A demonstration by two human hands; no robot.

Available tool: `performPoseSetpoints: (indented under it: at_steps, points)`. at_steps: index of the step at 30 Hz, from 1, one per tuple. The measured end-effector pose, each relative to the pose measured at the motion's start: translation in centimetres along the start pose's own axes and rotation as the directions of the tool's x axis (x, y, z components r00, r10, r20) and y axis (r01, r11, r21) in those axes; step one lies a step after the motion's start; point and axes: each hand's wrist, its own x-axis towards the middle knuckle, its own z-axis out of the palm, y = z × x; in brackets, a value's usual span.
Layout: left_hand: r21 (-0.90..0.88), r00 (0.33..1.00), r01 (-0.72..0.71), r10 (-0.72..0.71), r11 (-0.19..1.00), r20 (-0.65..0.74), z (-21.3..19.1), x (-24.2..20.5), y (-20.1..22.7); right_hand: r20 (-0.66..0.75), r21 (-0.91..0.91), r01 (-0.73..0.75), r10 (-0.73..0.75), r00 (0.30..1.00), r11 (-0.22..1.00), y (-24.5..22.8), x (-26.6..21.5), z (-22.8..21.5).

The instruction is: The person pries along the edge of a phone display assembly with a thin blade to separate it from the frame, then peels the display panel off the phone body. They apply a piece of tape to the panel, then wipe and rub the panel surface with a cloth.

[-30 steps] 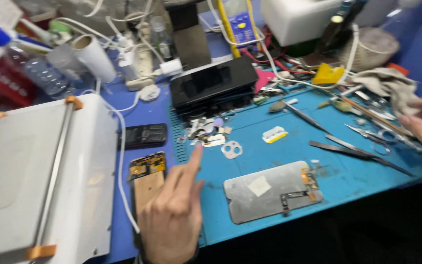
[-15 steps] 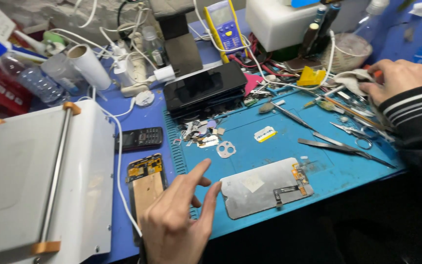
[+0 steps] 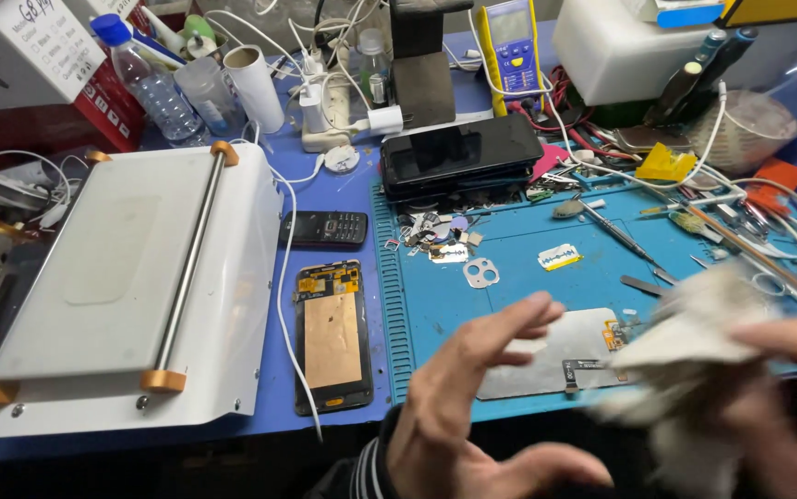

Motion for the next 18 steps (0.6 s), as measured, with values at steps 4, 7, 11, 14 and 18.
performPoseSetpoints:
  at_steps: [4,7,11,14,18]
  points:
    - [-0.171,0.974,0.067,-0.027,0.983,0.226,-0.2,-0.6,1.5,-0.016,0.118,0.172,-0.171,0.985,0.978,-16.2,0.0,0.8]
    - [-0.229,0.969,0.140,-0.086,0.963,0.230,-2.0,-0.2,2.2,0.059,0.294,0.108,-0.131,0.990,0.950,-15.3,0.2,1.0]
    - [-0.097,0.982,0.149,-0.136,0.984,0.130,-2.2,0.2,1.9,0.028,0.466,0.106,-0.134,0.991,0.879,-13.7,0.0,1.1]
    - [-0.010,0.981,0.167,-0.165,0.986,0.105,-2.0,0.0,1.4,0.190,0.462,-0.295,0.231,0.954,0.837,-11.6,-1.1,1.7]
    - [-0.204,0.953,0.292,-0.268,0.934,0.139,-1.7,-0.8,0.9,0.347,0.419,-0.102,-0.055,0.936,0.902,-10.3,0.4,1.4]
